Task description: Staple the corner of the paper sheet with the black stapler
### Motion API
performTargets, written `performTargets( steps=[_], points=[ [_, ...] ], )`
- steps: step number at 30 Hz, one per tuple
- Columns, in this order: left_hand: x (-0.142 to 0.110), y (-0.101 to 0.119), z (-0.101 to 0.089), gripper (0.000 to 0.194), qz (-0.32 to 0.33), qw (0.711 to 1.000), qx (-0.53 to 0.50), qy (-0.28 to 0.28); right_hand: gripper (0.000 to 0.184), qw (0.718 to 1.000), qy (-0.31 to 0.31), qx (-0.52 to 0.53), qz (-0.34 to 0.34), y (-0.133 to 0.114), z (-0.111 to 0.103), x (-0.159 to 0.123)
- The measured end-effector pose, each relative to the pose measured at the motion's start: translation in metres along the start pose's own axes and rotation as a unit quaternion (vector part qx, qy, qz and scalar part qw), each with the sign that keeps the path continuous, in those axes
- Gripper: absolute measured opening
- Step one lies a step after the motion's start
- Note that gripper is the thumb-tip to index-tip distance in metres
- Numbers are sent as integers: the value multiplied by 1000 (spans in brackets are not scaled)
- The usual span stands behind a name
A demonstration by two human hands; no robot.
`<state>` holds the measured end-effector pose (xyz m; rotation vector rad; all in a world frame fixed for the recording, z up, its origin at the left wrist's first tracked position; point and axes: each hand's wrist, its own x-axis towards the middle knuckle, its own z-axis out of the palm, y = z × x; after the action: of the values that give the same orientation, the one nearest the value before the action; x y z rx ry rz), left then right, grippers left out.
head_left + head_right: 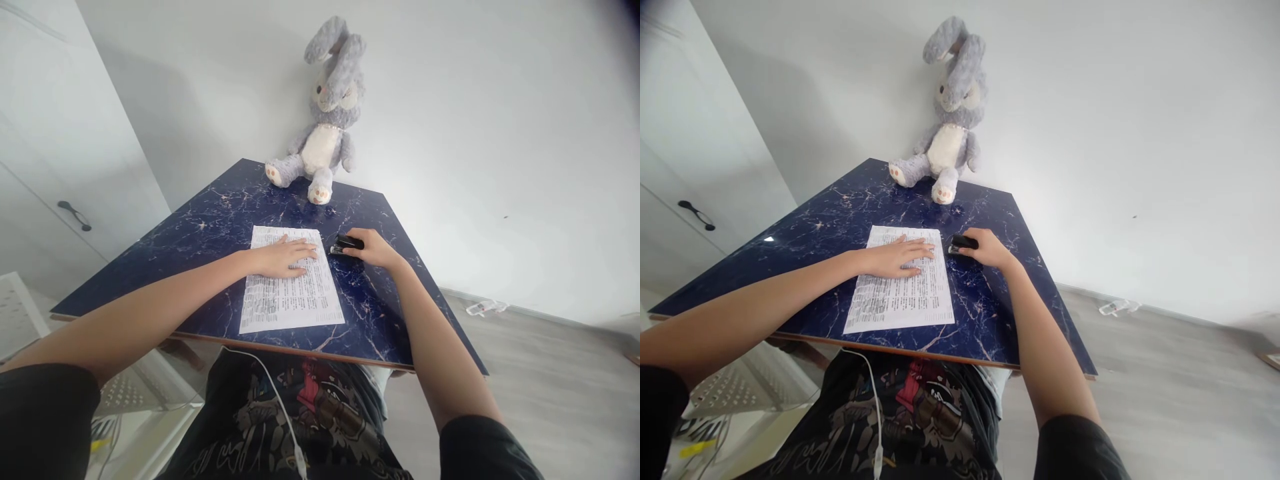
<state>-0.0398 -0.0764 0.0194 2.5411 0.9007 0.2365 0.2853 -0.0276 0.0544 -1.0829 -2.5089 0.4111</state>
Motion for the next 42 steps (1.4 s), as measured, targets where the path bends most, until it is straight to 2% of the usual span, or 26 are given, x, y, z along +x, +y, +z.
performTargets(
  steps=[3,9,14,19,22,26,31,42],
  points=[
    [-1,2,0,56,14,1000,-4,1,17,999,33,-30,-4,-4,4,2],
    [-1,1,0,59,26,1000,11,6,23,999,-16,27,-25,-19,9,6],
    [-1,1,-2,58,32,998,50,1,25,996,-49,77,17,-19,5,4],
    [-3,3,-3,55,31,996,84,-13,25,997,-50,55,38,-13,-2,0],
    [-2,4,-3,47,34,996,79,11,26,997,-64,34,21,-11,-6,-2],
    [1,2,-1,38,38,995,80,50,31,992,-119,36,-16,-16,-11,-3],
    [8,-1,4,42,88,991,81,55,28,977,-181,70,-84,-32,-7,-1],
    [7,2,2,25,109,988,77,78,26,975,-174,80,-115,-37,-1,0]
  ],
)
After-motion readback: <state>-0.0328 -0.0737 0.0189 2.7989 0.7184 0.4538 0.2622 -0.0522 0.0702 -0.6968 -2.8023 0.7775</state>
